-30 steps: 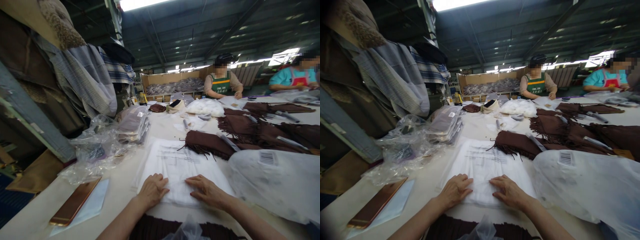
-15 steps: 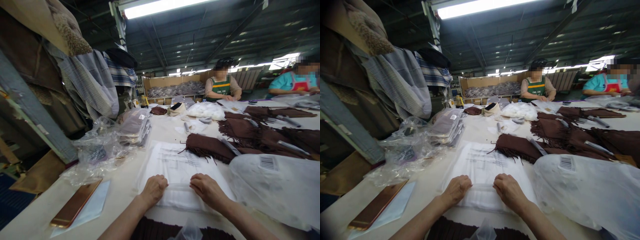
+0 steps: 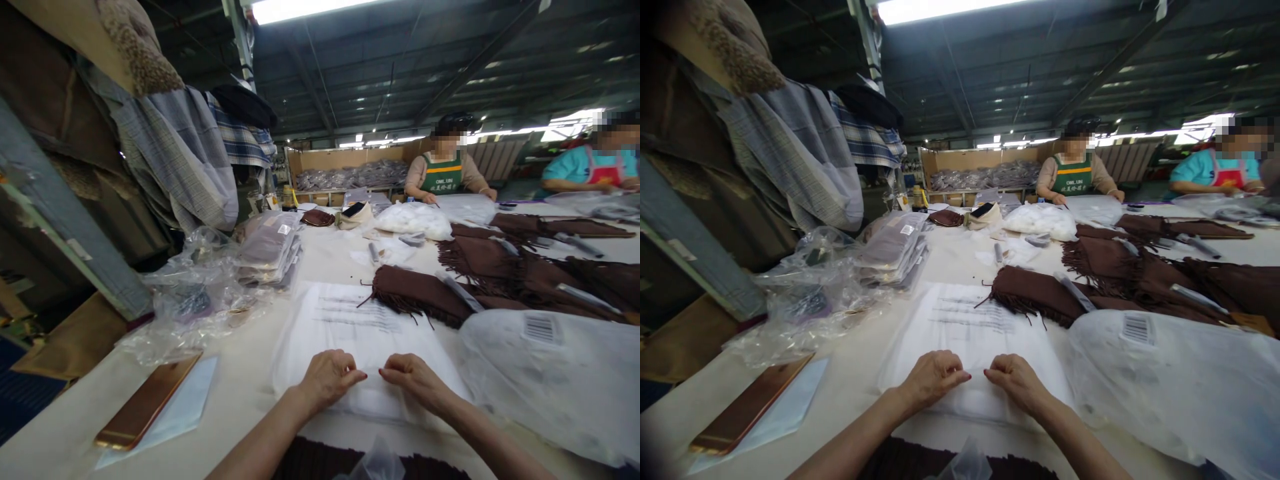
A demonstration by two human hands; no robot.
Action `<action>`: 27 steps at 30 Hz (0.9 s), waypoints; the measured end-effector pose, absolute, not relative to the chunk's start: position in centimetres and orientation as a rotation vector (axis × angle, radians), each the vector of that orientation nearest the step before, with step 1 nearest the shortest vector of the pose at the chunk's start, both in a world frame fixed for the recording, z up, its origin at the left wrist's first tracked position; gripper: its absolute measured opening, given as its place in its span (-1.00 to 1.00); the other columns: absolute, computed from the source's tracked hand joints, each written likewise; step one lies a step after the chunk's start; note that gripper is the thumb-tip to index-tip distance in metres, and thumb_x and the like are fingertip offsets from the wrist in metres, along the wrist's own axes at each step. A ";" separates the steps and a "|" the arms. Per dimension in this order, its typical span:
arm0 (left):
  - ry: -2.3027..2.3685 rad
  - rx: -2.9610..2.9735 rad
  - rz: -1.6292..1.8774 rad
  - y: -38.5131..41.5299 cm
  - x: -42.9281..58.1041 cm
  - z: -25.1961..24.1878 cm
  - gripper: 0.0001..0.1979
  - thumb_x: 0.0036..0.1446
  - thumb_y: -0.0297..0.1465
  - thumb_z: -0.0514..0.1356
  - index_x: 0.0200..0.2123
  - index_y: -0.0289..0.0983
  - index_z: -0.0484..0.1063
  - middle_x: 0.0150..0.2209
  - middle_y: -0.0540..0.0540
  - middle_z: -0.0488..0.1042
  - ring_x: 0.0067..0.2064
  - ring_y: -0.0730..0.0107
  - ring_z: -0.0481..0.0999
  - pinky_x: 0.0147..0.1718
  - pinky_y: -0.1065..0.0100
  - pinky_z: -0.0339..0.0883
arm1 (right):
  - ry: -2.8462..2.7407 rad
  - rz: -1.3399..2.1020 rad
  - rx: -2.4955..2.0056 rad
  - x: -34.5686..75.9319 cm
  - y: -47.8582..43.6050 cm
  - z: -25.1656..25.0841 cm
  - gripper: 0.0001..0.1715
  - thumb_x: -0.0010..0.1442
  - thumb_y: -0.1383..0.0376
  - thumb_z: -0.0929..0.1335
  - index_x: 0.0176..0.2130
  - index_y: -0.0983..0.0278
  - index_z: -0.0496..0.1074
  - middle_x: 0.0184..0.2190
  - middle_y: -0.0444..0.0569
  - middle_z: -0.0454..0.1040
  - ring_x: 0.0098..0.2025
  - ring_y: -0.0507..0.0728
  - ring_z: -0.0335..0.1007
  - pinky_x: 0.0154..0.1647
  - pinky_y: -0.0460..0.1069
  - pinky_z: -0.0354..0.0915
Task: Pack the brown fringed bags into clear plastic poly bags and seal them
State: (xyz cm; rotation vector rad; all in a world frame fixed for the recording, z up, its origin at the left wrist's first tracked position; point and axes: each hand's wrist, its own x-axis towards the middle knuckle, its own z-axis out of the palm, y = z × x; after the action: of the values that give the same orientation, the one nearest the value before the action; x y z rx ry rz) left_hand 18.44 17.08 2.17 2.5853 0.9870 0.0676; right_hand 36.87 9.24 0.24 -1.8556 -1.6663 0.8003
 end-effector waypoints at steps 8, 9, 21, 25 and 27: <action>1.009 2.606 0.027 16.6 19.4 2.3 -0.60 0.26 -0.18 -0.05 -0.37 -0.24 0.50 -0.39 -0.04 0.55 -0.32 0.34 0.50 -0.38 0.40 0.25 | -1.845 0.490 -1.872 36.5 8.5 -0.1 -0.68 0.21 0.14 0.11 -0.50 0.20 0.18 -0.55 -0.10 0.34 -0.50 0.07 0.21 -0.46 -0.02 0.12; 1.014 2.619 0.016 16.5 19.5 2.4 -0.63 0.25 -0.19 -0.04 -0.35 -0.23 0.49 -0.36 -0.05 0.56 -0.30 0.32 0.51 -0.37 0.38 0.26 | -1.872 0.441 -1.862 36.4 8.4 -0.3 -0.70 0.22 0.15 0.12 -0.48 0.20 0.18 -0.54 -0.10 0.34 -0.49 0.07 0.23 -0.46 -0.02 0.14; 1.189 2.784 -0.103 18.0 13.1 2.5 -0.67 0.00 -0.71 -0.09 -0.30 -0.34 0.37 -0.20 -0.28 0.45 -0.10 0.08 0.42 -0.15 0.12 0.28 | -2.197 -0.127 -1.653 38.1 4.4 -1.2 -0.66 0.07 0.58 0.10 -0.33 0.23 0.28 -0.37 -0.01 0.39 -0.33 0.10 0.32 -0.32 -0.02 0.26; 1.461 2.640 0.087 18.2 8.5 2.2 -0.68 0.06 -0.69 -0.14 -0.31 -0.32 0.35 -0.20 -0.28 0.42 -0.10 0.09 0.39 -0.09 0.07 0.22 | -2.077 -0.357 -1.836 39.9 2.4 -1.8 -0.70 0.03 0.57 0.12 -0.43 0.24 0.27 -0.48 0.03 0.37 -0.44 0.19 0.29 -0.42 0.06 0.22; 1.558 2.506 0.229 18.0 7.2 2.0 -0.69 0.07 -0.68 -0.12 -0.33 -0.31 0.34 -0.22 -0.25 0.42 -0.13 0.12 0.39 -0.09 0.08 0.20 | -2.003 -0.464 -1.938 40.2 1.7 -1.9 -0.73 0.05 0.53 0.12 -0.47 0.23 0.26 -0.52 0.05 0.35 -0.46 0.22 0.28 -0.45 0.08 0.19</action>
State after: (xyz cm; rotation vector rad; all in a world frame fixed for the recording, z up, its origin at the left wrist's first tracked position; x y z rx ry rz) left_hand 7.19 17.96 2.01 2.5058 1.5585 0.2288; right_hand 40.20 1.70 -1.87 -1.9383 -2.0027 -0.4643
